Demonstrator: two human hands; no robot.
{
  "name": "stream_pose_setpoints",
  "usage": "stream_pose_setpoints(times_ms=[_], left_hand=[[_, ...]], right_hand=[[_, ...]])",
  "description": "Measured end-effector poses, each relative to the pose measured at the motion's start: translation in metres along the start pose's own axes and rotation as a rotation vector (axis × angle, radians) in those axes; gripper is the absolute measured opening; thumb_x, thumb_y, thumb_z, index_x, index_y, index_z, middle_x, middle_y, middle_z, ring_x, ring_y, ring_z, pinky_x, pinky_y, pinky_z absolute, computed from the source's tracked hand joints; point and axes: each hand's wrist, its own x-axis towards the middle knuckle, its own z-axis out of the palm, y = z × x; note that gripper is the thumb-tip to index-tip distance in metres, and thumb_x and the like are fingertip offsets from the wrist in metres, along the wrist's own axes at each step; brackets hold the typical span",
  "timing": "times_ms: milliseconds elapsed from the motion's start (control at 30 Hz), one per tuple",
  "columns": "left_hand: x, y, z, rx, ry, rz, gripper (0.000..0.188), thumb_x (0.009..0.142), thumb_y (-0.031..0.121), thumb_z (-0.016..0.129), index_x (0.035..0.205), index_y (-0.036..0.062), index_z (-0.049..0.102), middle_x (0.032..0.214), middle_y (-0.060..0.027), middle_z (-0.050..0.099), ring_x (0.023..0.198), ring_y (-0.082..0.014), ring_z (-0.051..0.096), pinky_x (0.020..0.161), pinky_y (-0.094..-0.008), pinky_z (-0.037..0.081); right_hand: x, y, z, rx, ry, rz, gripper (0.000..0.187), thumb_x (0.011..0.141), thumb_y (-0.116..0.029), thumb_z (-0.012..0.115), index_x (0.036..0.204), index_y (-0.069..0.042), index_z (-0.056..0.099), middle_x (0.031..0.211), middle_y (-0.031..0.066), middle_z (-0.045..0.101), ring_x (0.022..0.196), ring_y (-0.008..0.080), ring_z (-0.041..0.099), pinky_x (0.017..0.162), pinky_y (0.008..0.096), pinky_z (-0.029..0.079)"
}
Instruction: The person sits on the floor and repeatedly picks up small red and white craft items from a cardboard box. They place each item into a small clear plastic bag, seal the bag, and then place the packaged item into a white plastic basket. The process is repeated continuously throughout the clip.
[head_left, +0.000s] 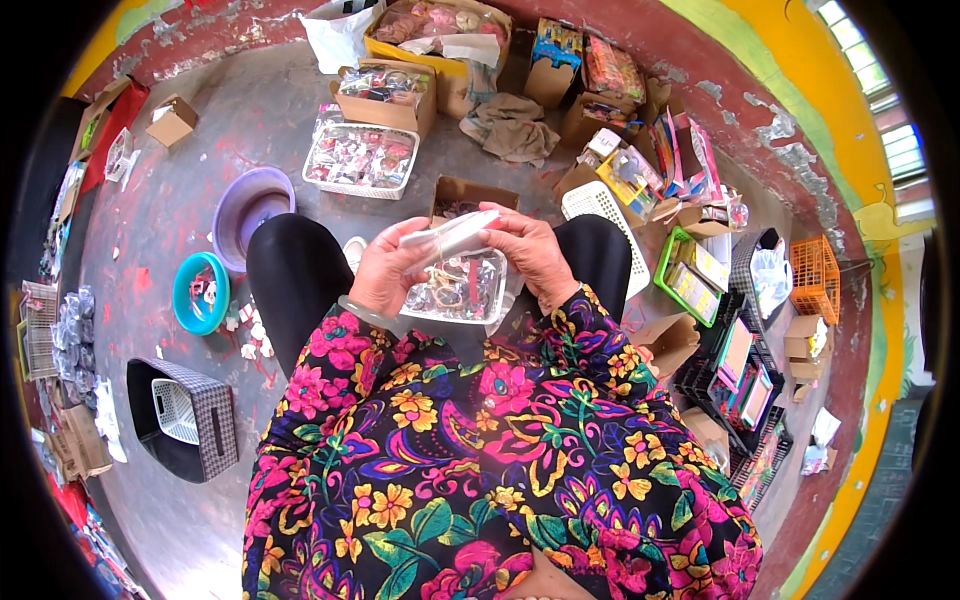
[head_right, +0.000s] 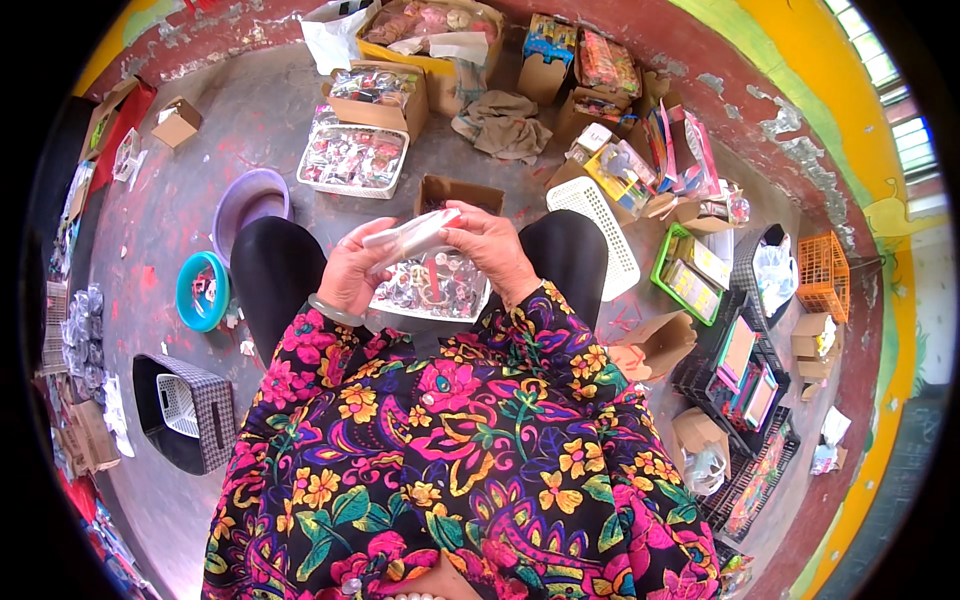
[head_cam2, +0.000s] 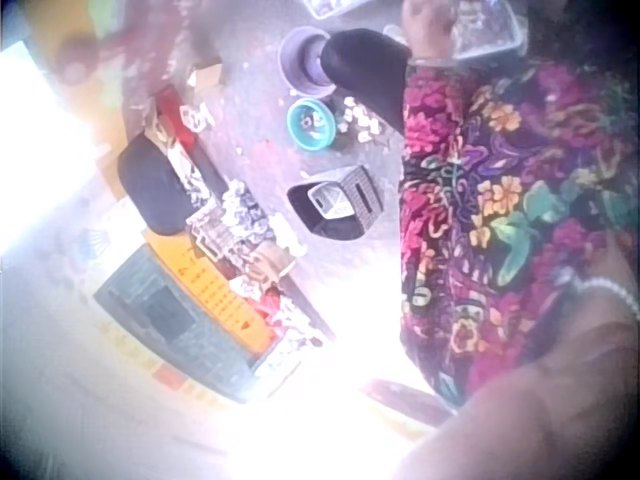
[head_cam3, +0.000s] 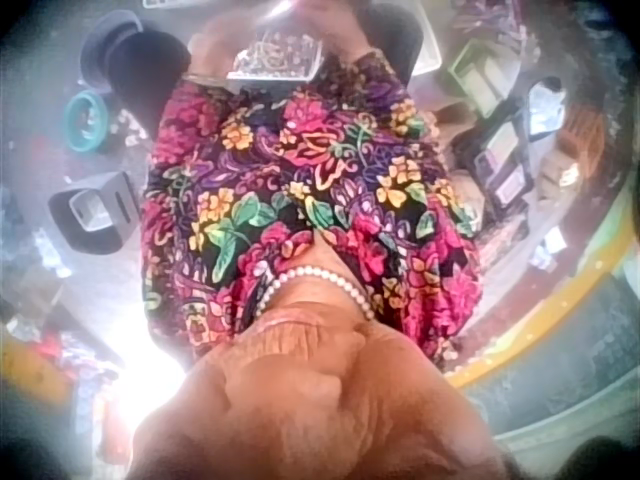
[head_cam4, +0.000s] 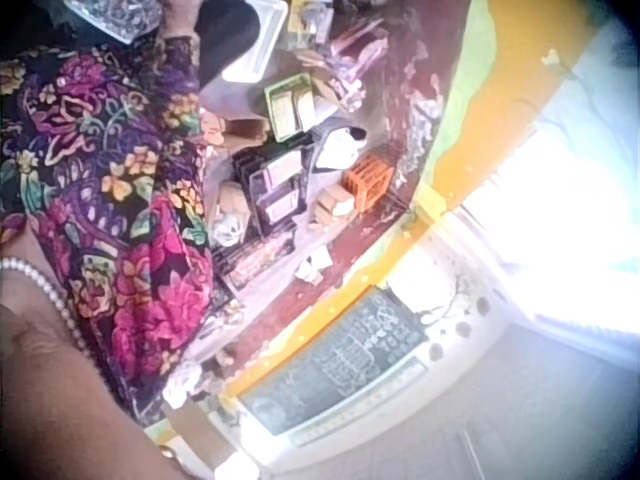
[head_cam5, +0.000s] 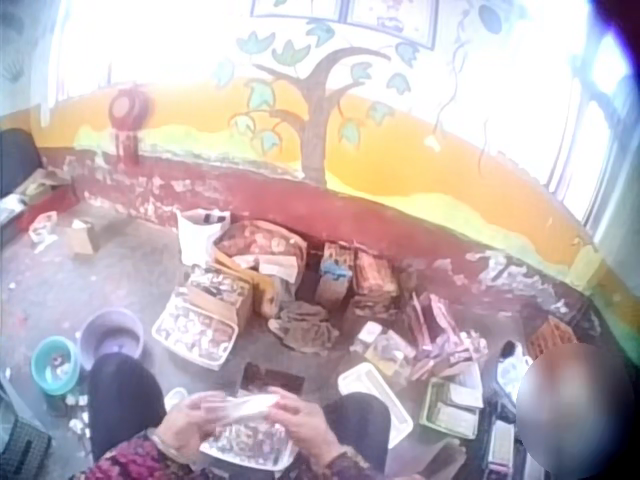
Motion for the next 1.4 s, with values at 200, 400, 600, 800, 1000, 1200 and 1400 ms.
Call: stream_pose_setpoints(times_ms=[200, 400, 600, 800, 1000, 1200, 1400], left_hand=[[-0.002, 0.002, -0.003, 0.304, -0.090, 0.277, 0.028, 0.077, -0.004, 0.058, 0.103, 0.0030, 0.061, 0.096, -0.0074, 0.062, 0.090, -0.0185, 0.059, 0.072, -0.0282, 0.050], [-0.026, 0.032, 0.021, 0.904, -0.146, 1.160, 0.033, 0.065, -0.008, 0.061, 0.094, 0.0061, 0.066, 0.096, -0.0098, 0.063, 0.102, -0.0291, 0.054, 0.089, -0.0378, 0.042], [-0.058, 0.046, 0.038, 1.301, -0.360, 1.220, 0.032, 0.064, 0.001, 0.065, 0.093, 0.0127, 0.068, 0.105, -0.0077, 0.061, 0.108, -0.0298, 0.050, 0.088, -0.0377, 0.042], [-0.059, 0.046, 0.030, 1.422, -0.446, 1.221, 0.043, 0.064, -0.002, 0.062, 0.106, 0.0108, 0.062, 0.120, -0.0112, 0.053, 0.112, -0.0305, 0.047, 0.092, -0.0360, 0.040], [-0.056, 0.034, 0.010, 0.426, -0.192, 0.311, 0.061, 0.070, -0.006, 0.048, 0.129, 0.0007, 0.037, 0.131, -0.0130, 0.042, 0.117, -0.0241, 0.042, 0.094, -0.0339, 0.036], [-0.049, 0.038, 0.025, 0.089, -0.073, -0.230, 0.032, 0.085, 0.020, 0.058, 0.112, 0.0038, 0.052, 0.103, -0.0026, 0.056, 0.077, -0.0037, 0.051, 0.051, -0.0162, 0.038], [-0.037, 0.024, 0.020, 0.135, -0.085, -0.130, 0.020, 0.083, 0.007, 0.059, 0.102, 0.0012, 0.057, 0.098, -0.0047, 0.059, 0.064, -0.0041, 0.053, 0.047, -0.0134, 0.037]], right_hand=[[-0.004, -0.016, 0.001, 0.167, -0.051, 0.026, 0.035, 0.081, -0.009, 0.062, 0.112, 0.005, 0.051, 0.120, 0.0153, 0.050, 0.097, 0.0171, 0.055, 0.084, 0.0257, 0.044], [-0.013, -0.024, -0.021, 0.514, -0.216, 0.329, 0.057, 0.081, -0.039, 0.062, 0.119, -0.001, 0.045, 0.110, 0.0123, 0.057, 0.072, 0.0044, 0.055, 0.054, 0.0148, 0.045], [-0.019, -0.039, -0.007, 0.427, -0.454, 0.429, 0.054, 0.080, -0.035, 0.063, 0.115, 0.003, 0.049, 0.106, 0.0127, 0.058, 0.097, 0.0188, 0.057, 0.085, 0.0287, 0.046], [-0.027, -0.045, -0.001, 0.211, -0.284, 0.491, 0.019, 0.079, -0.006, 0.065, 0.096, 0.003, 0.061, 0.086, 0.0049, 0.063, 0.075, 0.0107, 0.059, 0.069, 0.0213, 0.047], [-0.031, -0.049, 0.002, -0.123, -0.070, 0.184, 0.017, 0.082, -0.011, 0.063, 0.090, 0.004, 0.063, 0.078, -0.0003, 0.059, 0.065, 0.0049, 0.050, 0.059, 0.0190, 0.041], [-0.032, -0.034, 0.006, -0.180, -0.101, -0.017, 0.015, 0.084, -0.010, 0.060, 0.092, 0.003, 0.063, 0.074, -0.0037, 0.055, 0.063, 0.0026, 0.046, 0.056, 0.0169, 0.038], [-0.034, -0.041, 0.006, -0.200, -0.121, 0.100, 0.014, 0.084, -0.010, 0.060, 0.090, 0.002, 0.063, 0.073, -0.0030, 0.055, 0.062, 0.0033, 0.047, 0.055, 0.0175, 0.039]])
